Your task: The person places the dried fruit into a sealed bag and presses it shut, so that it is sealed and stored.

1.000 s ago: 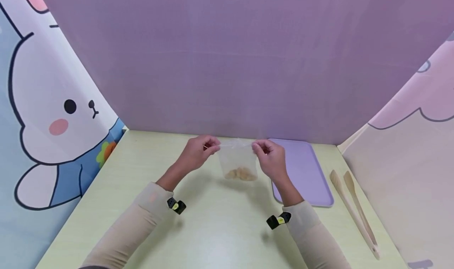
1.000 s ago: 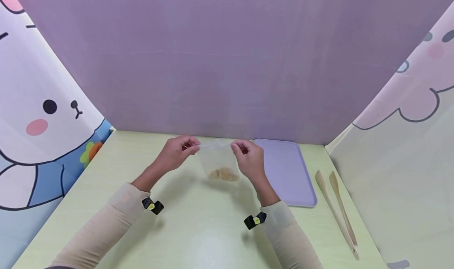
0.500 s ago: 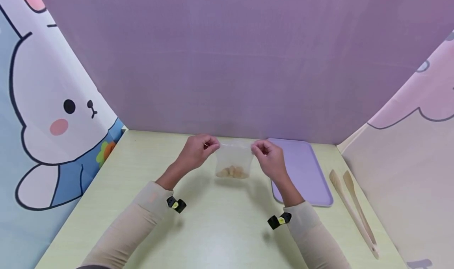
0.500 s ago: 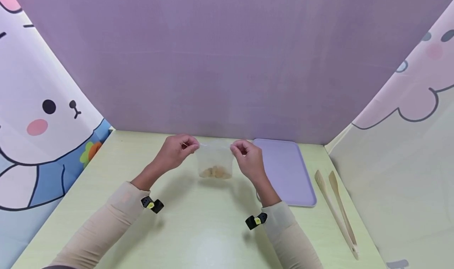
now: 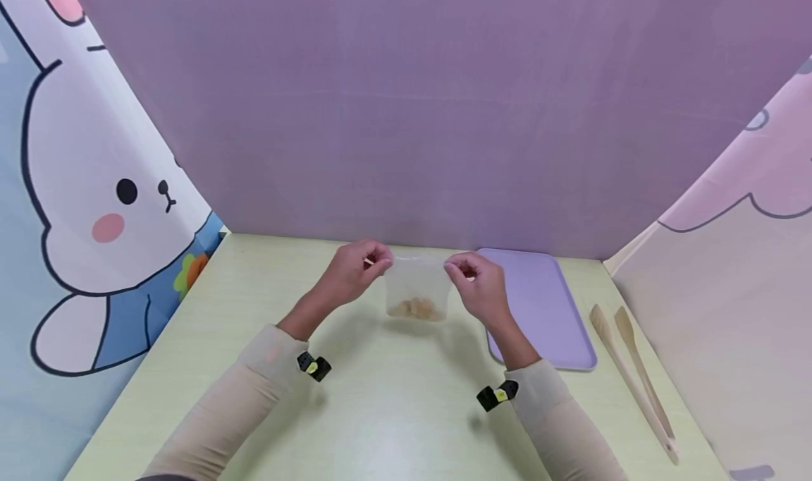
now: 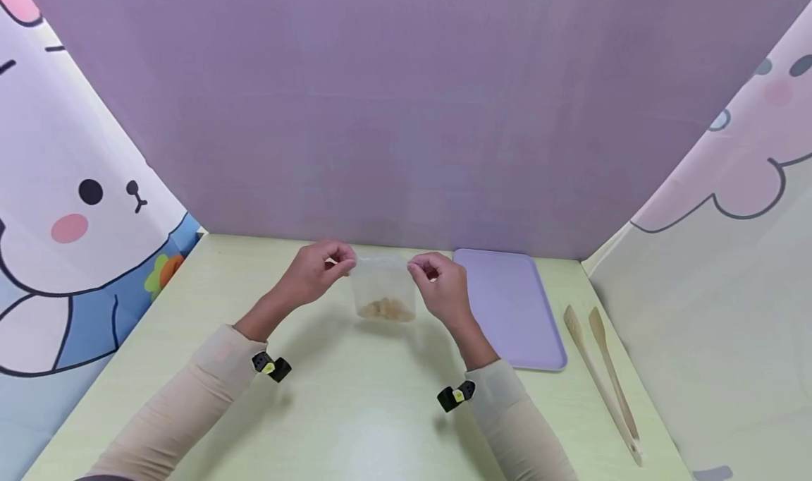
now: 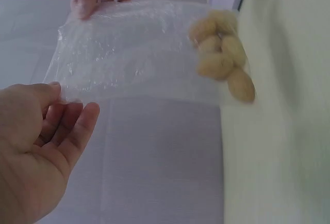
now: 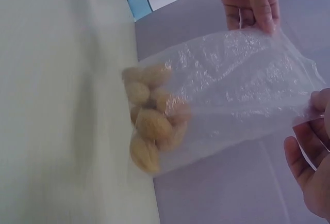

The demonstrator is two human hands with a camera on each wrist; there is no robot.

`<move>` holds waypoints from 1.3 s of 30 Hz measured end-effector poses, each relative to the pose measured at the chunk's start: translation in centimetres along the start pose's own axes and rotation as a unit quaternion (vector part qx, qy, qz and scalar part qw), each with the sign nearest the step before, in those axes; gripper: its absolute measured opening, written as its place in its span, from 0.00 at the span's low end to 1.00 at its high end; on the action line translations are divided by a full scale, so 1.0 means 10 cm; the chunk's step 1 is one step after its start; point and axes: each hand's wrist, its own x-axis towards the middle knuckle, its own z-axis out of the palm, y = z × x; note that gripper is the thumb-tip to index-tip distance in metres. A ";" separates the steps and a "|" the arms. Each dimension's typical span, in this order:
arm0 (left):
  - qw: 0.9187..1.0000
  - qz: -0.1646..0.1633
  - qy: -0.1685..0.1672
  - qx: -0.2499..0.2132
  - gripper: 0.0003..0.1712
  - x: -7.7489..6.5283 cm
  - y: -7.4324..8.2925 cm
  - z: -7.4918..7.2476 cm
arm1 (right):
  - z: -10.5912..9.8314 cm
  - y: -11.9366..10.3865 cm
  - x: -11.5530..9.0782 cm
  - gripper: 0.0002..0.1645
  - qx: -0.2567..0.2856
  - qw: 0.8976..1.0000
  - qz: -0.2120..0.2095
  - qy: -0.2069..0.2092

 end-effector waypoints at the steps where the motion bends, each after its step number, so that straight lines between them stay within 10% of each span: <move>1: 1.000 -0.001 -0.003 -0.001 0.05 0.00 -0.01 0.01 | -0.01 0.00 0.00 0.03 0.002 1.000 -0.004 0.002; 39: 0.998 0.045 0.015 0.038 0.03 0.08 0.06 0.24 | -0.01 0.01 -0.02 0.05 -0.019 0.999 -0.017 -0.043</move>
